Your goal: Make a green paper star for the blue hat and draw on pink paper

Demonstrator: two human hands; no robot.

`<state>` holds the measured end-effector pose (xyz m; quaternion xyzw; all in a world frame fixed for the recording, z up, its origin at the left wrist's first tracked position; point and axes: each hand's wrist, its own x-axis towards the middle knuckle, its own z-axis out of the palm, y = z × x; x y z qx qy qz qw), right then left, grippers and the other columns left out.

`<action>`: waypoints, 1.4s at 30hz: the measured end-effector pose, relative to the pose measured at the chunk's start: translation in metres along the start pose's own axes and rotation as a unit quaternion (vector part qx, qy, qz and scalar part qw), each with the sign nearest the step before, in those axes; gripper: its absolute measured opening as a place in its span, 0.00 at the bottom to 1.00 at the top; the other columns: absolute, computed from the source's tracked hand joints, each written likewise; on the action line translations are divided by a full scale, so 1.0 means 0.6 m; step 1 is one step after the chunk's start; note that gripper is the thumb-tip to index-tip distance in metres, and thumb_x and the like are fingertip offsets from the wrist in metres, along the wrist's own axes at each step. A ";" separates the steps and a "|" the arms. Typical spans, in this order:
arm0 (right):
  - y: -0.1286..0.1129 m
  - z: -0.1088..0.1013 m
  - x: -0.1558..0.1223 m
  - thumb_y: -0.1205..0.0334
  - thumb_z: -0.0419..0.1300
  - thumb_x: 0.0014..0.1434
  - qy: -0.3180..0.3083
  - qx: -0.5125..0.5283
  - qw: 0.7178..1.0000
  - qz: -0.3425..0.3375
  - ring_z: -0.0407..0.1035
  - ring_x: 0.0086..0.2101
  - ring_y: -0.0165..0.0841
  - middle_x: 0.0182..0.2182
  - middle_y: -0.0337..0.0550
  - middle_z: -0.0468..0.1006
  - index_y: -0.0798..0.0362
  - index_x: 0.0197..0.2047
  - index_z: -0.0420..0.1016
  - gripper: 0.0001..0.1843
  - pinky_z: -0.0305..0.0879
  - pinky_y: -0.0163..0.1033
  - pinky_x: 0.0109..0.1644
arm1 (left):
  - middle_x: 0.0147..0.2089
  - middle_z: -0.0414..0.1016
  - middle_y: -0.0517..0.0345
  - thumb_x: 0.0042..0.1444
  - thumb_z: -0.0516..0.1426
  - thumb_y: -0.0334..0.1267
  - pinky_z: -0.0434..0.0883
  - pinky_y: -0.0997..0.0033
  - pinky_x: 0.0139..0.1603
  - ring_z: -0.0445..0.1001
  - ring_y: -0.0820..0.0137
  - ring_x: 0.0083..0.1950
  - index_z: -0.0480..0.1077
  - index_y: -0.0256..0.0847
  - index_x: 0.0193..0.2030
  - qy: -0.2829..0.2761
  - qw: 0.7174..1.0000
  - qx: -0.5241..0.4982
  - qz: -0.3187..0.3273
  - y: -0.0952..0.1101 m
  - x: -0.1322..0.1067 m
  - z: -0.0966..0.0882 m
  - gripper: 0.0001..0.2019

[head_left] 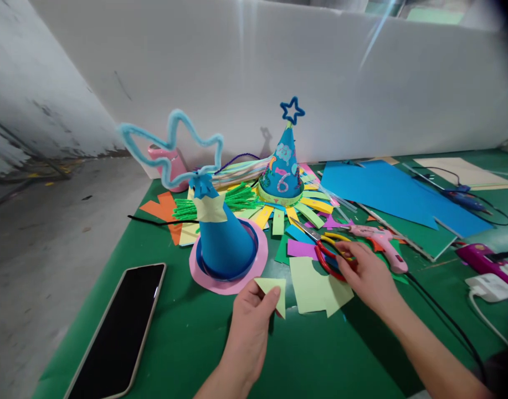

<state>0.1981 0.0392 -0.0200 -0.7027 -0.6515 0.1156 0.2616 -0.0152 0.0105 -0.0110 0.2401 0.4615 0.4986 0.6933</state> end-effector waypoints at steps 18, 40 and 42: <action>0.039 -0.005 0.053 0.57 0.55 0.46 -0.110 -0.198 0.974 0.025 0.69 0.35 0.44 0.42 0.55 0.73 0.59 0.47 0.66 0.25 0.61 0.38 0.29 | 0.24 0.71 0.60 0.50 0.57 0.33 0.64 0.73 0.28 0.70 0.73 0.22 0.64 0.37 0.28 -0.065 0.998 -0.005 0.010 0.008 -0.006 -0.002 0.04; -0.059 -0.084 -0.053 0.51 0.58 0.48 -0.394 0.163 0.904 0.037 0.68 0.29 0.34 0.28 0.42 0.75 0.51 0.35 0.73 0.14 0.63 0.31 0.27 | 0.36 0.73 0.54 0.48 0.59 0.30 0.64 0.69 0.45 0.70 0.69 0.40 0.71 0.36 0.33 -0.089 0.993 -0.078 0.009 0.009 -0.003 -0.007 0.04; -0.058 -0.085 -0.048 0.51 0.59 0.48 -0.416 0.194 0.888 0.033 0.67 0.29 0.33 0.29 0.42 0.75 0.51 0.34 0.74 0.13 0.63 0.31 0.28 | 0.36 0.73 0.54 0.47 0.59 0.30 0.64 0.69 0.45 0.70 0.69 0.40 0.71 0.37 0.33 -0.093 0.992 -0.085 0.005 0.010 -0.004 -0.005 0.05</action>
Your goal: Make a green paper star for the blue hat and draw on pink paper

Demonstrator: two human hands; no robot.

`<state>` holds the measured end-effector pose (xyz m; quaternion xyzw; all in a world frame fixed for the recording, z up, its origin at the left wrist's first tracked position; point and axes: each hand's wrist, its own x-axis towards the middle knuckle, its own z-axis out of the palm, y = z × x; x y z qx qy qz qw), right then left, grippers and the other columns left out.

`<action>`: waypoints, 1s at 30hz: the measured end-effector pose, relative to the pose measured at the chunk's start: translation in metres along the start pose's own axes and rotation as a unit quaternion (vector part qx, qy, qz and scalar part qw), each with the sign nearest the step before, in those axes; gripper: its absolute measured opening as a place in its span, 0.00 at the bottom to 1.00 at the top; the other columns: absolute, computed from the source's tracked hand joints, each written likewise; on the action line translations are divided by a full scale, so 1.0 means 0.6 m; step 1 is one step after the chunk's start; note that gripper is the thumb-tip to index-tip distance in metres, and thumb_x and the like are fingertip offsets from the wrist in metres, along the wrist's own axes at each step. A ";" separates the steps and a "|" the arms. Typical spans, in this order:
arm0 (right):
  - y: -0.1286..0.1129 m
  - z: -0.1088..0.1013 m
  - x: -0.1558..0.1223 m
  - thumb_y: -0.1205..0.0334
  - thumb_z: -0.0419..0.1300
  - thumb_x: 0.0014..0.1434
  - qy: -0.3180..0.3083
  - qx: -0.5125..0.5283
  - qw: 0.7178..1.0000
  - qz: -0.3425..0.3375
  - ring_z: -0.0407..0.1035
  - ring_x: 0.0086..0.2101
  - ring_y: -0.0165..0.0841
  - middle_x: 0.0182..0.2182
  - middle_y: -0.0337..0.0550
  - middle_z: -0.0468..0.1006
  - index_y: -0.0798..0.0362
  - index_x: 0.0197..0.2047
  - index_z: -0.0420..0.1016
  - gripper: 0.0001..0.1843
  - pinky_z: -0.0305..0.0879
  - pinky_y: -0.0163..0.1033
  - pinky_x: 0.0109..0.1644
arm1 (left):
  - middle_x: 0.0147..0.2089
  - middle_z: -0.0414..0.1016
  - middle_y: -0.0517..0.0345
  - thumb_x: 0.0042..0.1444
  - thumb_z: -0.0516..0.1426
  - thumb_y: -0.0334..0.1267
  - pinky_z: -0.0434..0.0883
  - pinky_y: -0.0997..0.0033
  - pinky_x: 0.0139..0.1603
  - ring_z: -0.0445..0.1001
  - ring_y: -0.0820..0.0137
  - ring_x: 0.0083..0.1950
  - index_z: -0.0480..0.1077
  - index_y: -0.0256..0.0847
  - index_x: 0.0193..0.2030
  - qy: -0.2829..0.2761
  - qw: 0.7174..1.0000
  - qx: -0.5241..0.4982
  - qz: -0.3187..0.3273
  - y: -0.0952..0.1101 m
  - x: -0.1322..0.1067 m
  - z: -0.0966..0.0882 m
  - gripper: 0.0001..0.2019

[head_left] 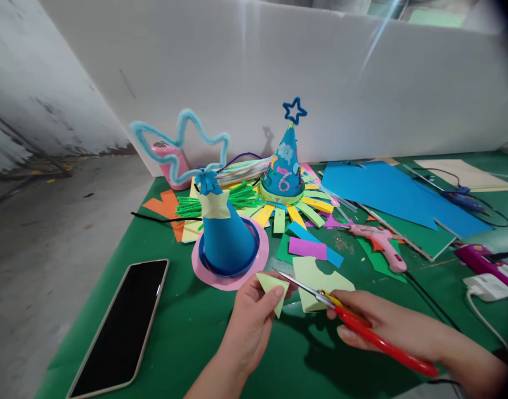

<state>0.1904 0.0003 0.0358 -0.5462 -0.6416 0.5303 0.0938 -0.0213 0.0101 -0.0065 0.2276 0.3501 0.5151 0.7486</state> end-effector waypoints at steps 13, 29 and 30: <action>-0.004 -0.003 0.002 0.51 0.55 0.53 -0.085 0.025 0.996 0.000 0.65 0.29 0.31 0.32 0.43 0.73 0.51 0.39 0.72 0.15 0.63 0.33 0.32 | 0.31 0.74 0.55 0.40 0.63 0.33 0.65 0.73 0.40 0.71 0.70 0.34 0.72 0.35 0.30 0.035 0.999 0.029 -0.009 0.008 -0.003 0.015 0.08; -0.008 0.001 0.003 0.44 0.51 0.54 -0.098 -0.020 0.995 0.028 0.62 0.29 0.30 0.29 0.41 0.69 0.54 0.36 0.69 0.21 0.61 0.32 0.32 | 0.27 0.73 0.57 0.41 0.62 0.32 0.65 0.78 0.35 0.69 0.73 0.31 0.73 0.36 0.32 0.024 0.999 0.023 -0.017 0.005 -0.004 0.013 0.08; -0.006 0.001 0.003 0.44 0.50 0.54 -0.100 -0.017 0.994 0.029 0.61 0.28 0.29 0.28 0.40 0.68 0.54 0.35 0.69 0.21 0.61 0.32 0.32 | 0.27 0.73 0.57 0.41 0.62 0.32 0.64 0.78 0.35 0.69 0.73 0.31 0.73 0.36 0.32 0.025 0.999 0.024 -0.018 0.005 -0.004 0.013 0.08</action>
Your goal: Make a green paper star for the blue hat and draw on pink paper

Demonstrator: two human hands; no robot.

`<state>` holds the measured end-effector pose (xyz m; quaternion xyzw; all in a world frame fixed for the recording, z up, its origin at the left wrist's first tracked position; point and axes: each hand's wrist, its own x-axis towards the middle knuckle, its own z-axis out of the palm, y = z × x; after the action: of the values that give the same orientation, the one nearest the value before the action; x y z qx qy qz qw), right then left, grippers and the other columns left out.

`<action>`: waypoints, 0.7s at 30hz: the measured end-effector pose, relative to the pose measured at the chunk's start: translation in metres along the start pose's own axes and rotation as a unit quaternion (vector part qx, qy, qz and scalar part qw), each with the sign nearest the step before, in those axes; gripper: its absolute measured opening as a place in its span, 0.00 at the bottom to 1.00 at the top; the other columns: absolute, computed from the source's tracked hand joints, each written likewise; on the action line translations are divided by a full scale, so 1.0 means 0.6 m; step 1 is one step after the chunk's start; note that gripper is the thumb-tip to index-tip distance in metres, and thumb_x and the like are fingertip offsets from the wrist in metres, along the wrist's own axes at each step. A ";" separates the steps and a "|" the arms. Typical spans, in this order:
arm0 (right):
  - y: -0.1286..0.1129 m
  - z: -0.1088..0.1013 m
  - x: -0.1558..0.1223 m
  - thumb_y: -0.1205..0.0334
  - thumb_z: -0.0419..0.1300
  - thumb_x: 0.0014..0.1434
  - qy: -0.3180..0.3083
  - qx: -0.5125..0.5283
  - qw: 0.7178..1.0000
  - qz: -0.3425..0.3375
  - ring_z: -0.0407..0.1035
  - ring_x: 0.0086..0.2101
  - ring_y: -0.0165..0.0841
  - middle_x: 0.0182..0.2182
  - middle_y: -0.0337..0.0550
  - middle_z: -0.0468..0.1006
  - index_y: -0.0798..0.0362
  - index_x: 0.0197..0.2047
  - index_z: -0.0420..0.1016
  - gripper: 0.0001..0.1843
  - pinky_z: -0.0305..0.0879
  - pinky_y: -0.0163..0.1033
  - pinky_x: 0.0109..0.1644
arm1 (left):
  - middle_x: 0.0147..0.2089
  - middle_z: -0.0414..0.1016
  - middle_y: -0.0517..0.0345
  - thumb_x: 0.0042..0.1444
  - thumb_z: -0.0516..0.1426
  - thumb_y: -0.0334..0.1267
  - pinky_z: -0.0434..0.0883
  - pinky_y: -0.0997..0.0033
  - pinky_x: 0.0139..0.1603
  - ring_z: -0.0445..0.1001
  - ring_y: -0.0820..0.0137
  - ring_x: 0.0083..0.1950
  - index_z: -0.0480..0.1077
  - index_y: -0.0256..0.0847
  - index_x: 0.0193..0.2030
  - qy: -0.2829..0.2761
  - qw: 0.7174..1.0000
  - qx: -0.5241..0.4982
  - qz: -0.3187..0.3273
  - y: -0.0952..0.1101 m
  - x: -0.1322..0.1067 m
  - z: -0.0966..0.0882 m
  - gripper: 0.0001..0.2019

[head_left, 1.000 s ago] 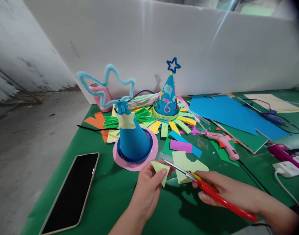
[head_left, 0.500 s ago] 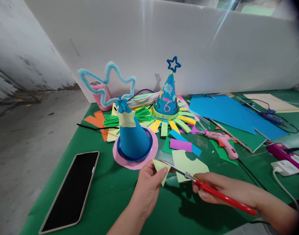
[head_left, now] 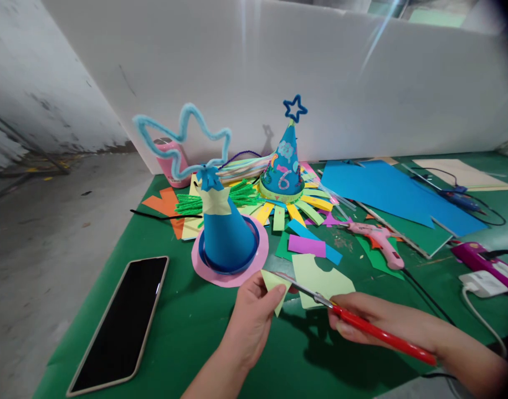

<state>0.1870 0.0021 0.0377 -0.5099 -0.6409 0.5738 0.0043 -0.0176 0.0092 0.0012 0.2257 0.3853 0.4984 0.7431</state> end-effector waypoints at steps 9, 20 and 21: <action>0.015 0.003 0.001 0.42 0.54 0.50 0.024 0.026 0.999 -0.010 0.60 0.23 0.28 0.23 0.38 0.67 0.53 0.28 0.70 0.21 0.59 0.31 0.27 | 0.28 0.74 0.57 0.42 0.61 0.30 0.65 0.78 0.35 0.69 0.74 0.31 0.73 0.36 0.33 0.001 1.000 0.004 0.001 0.000 0.001 0.000 0.08; 0.005 -0.004 -0.005 0.48 0.50 0.56 0.000 -0.026 0.999 -0.042 0.67 0.36 0.35 0.36 0.44 0.73 0.50 0.41 0.72 0.19 0.64 0.35 0.38 | 0.28 0.75 0.57 0.42 0.61 0.30 0.65 0.76 0.36 0.71 0.71 0.32 0.72 0.36 0.32 -0.001 1.000 -0.007 -0.007 -0.002 0.000 -0.002 0.08; 0.006 -0.003 -0.004 0.48 0.49 0.56 0.000 -0.029 0.999 -0.041 0.67 0.36 0.35 0.36 0.44 0.73 0.50 0.41 0.72 0.19 0.64 0.34 0.38 | 0.27 0.74 0.57 0.42 0.61 0.30 0.65 0.76 0.36 0.71 0.72 0.32 0.72 0.36 0.32 0.002 1.000 -0.006 -0.004 -0.002 0.001 -0.002 0.08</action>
<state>0.1917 0.0013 0.0372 -0.4825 -0.6779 0.5545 0.0129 -0.0175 0.0092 -0.0007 0.2190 0.3849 0.4979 0.7457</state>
